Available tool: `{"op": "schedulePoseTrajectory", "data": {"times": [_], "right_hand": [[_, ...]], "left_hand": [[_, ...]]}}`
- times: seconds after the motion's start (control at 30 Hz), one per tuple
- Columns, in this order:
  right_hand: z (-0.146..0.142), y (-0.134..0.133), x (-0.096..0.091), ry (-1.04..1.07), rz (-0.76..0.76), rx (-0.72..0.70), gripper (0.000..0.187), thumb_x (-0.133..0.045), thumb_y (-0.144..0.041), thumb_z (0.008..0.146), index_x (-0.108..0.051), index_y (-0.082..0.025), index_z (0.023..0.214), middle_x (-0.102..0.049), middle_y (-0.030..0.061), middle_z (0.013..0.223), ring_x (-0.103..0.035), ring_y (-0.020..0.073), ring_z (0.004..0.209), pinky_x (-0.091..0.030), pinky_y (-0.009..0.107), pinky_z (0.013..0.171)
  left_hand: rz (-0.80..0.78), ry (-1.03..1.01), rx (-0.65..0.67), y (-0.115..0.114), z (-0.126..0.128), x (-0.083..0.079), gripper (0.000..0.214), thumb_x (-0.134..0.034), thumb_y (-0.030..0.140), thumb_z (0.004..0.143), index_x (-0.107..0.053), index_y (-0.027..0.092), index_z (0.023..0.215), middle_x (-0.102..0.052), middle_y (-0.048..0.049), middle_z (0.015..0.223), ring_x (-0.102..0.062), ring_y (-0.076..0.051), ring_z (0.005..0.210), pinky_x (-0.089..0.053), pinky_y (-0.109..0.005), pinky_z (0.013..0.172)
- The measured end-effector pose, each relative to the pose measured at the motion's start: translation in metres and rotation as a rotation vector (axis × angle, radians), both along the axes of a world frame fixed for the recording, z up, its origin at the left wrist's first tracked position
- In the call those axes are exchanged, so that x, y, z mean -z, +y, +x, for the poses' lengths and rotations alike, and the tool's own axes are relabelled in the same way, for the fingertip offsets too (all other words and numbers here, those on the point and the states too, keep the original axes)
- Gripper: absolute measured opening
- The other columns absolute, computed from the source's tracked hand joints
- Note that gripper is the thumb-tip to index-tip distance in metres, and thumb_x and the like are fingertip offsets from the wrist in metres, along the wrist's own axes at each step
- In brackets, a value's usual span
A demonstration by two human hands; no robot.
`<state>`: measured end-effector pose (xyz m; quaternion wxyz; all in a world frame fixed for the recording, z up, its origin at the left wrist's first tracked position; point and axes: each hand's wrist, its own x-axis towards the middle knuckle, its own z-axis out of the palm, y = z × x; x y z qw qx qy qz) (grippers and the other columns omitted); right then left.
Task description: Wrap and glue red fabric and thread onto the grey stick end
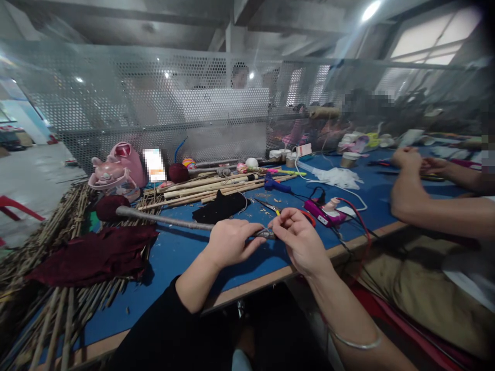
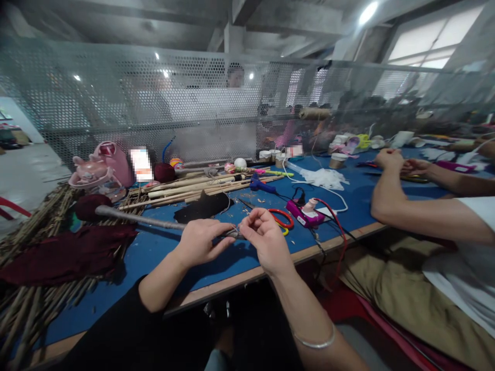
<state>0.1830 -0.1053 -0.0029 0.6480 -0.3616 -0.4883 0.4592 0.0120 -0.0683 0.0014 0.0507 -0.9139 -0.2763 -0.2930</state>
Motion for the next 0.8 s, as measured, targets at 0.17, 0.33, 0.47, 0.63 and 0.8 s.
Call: {"op": "schedulePoseTrajectory", "data": {"times": [0.17, 0.33, 0.47, 0.63, 0.8], "right_hand": [[-0.006, -0.006, -0.014, -0.169, 0.070, 0.029, 0.023, -0.064, -0.028, 0.073, -0.043, -0.023, 0.082, -0.053, -0.0041, 0.073, -0.057, 0.0110, 0.063, -0.048, 0.026, 0.063], [-0.008, 0.004, -0.034, -0.305, 0.172, 0.072, 0.016, -0.060, -0.026, 0.075, -0.045, -0.020, 0.076, -0.054, -0.0026, 0.074, -0.058, 0.0105, 0.061, -0.048, 0.025, 0.060], [-0.007, 0.006, -0.049, -0.342, 0.236, 0.138, 0.015, -0.060, -0.023, 0.075, -0.045, -0.020, 0.075, -0.052, -0.0035, 0.072, -0.055, 0.0084, 0.054, -0.046, 0.023, 0.053], [-0.017, -0.001, -0.054, -0.410, 0.256, 0.136, 0.015, -0.060, -0.024, 0.075, -0.046, -0.020, 0.074, -0.053, -0.0022, 0.071, -0.055, 0.0099, 0.055, -0.048, 0.025, 0.054], [-0.027, 0.001, -0.052, -0.478, 0.242, 0.078, 0.011, -0.057, -0.021, 0.076, -0.046, -0.019, 0.074, -0.054, -0.0012, 0.072, -0.056, 0.0101, 0.056, -0.047, 0.024, 0.054]], "left_hand": [[-0.050, -0.016, 0.019, -0.001, 0.000, -0.001, 0.028, -0.041, 0.043, 0.085, -0.057, 0.024, 0.098, -0.067, -0.0007, 0.080, -0.063, -0.016, 0.073, -0.042, -0.025, 0.060], [-0.136, -0.049, -0.064, -0.001, 0.000, 0.002, 0.035, -0.048, 0.050, 0.079, -0.047, 0.020, 0.098, -0.065, 0.0012, 0.073, -0.063, -0.016, 0.066, -0.041, -0.025, 0.056], [-0.125, 0.001, -0.074, 0.000, 0.001, 0.002, 0.032, -0.047, 0.049, 0.080, -0.046, 0.021, 0.094, -0.064, 0.0016, 0.072, -0.062, -0.015, 0.064, -0.040, -0.024, 0.054], [-0.099, 0.048, -0.074, 0.000, 0.003, 0.001, 0.031, -0.045, 0.049, 0.081, -0.051, 0.022, 0.094, -0.065, 0.0013, 0.074, -0.062, -0.016, 0.066, -0.040, -0.024, 0.055], [-0.091, 0.097, -0.054, -0.002, 0.005, 0.000, 0.032, -0.038, 0.046, 0.085, -0.060, 0.023, 0.092, -0.067, 0.0005, 0.075, -0.062, -0.015, 0.066, -0.037, -0.023, 0.052]]}}
